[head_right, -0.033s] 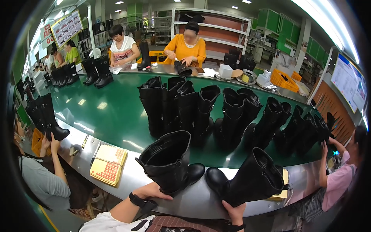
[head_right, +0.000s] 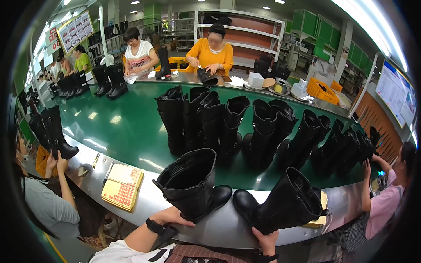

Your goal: The recorder is inspecting and organizing a series of black boots on a factory assembly line table.

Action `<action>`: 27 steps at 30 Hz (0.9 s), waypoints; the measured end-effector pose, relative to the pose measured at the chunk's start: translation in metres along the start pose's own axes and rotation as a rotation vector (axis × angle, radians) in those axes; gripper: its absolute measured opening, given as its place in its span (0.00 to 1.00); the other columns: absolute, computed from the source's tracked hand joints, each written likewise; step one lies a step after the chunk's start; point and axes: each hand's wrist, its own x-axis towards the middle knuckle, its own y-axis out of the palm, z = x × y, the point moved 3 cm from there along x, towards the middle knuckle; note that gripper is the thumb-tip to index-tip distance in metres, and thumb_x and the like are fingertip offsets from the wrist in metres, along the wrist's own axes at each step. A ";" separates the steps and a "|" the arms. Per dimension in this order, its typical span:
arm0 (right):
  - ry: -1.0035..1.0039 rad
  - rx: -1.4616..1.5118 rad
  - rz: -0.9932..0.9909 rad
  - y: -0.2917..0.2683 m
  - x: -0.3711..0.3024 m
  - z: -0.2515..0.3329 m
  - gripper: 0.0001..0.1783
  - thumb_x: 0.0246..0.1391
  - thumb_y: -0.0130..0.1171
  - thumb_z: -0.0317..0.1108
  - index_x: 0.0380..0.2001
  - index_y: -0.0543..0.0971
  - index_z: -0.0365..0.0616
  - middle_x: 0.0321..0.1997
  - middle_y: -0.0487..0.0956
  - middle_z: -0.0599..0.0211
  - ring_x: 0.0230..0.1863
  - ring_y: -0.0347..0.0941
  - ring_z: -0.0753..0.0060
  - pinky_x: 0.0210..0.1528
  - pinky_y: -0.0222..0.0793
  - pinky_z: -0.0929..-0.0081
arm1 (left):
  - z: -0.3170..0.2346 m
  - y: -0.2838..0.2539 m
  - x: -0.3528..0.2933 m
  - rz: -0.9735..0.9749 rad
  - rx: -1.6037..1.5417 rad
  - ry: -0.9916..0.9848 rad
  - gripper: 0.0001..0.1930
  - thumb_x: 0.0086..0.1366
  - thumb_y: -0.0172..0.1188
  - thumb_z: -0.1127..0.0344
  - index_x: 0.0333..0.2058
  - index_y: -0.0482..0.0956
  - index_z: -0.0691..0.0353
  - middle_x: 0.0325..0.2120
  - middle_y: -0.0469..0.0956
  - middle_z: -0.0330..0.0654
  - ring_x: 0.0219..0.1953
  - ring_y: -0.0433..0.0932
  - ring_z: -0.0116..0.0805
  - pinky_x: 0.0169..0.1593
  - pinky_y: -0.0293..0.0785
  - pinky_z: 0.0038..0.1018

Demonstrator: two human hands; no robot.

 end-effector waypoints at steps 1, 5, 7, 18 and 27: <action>0.001 -0.041 0.007 -0.001 0.000 -0.002 0.31 0.29 0.77 0.29 0.42 0.77 0.32 0.43 0.80 0.59 0.44 0.77 0.67 0.52 0.70 0.70 | 0.002 -0.001 0.000 0.008 0.006 -0.051 0.38 0.46 0.75 0.68 0.56 0.68 0.67 0.52 0.72 0.42 0.54 0.68 0.30 0.59 0.63 0.25; 0.091 -0.080 0.114 -0.008 0.001 -0.014 0.42 0.30 0.75 0.25 0.54 0.69 0.34 0.52 0.75 0.60 0.53 0.72 0.65 0.60 0.63 0.67 | -0.003 -0.001 0.001 0.013 0.011 0.019 0.41 0.45 0.75 0.69 0.59 0.66 0.67 0.53 0.72 0.42 0.55 0.67 0.30 0.60 0.62 0.24; 0.024 -0.109 0.092 -0.012 0.001 -0.017 0.42 0.30 0.75 0.25 0.54 0.69 0.35 0.52 0.75 0.59 0.53 0.72 0.64 0.60 0.63 0.67 | -0.005 0.000 0.001 0.012 -0.012 -0.026 0.42 0.45 0.76 0.69 0.59 0.66 0.67 0.54 0.71 0.42 0.55 0.67 0.30 0.60 0.62 0.25; 0.025 -0.080 0.077 -0.014 0.001 -0.023 0.43 0.29 0.75 0.23 0.54 0.68 0.35 0.52 0.75 0.59 0.53 0.72 0.63 0.60 0.63 0.67 | -0.011 0.001 0.002 -0.007 0.029 -0.036 0.45 0.42 0.77 0.66 0.60 0.65 0.67 0.56 0.70 0.43 0.57 0.66 0.32 0.62 0.60 0.26; 0.043 -0.068 0.074 -0.011 0.001 -0.017 0.43 0.29 0.75 0.24 0.54 0.68 0.34 0.52 0.74 0.58 0.54 0.72 0.63 0.60 0.63 0.67 | -0.006 0.000 0.003 0.012 0.038 -0.077 0.43 0.43 0.77 0.65 0.59 0.67 0.67 0.54 0.72 0.43 0.55 0.68 0.31 0.61 0.61 0.26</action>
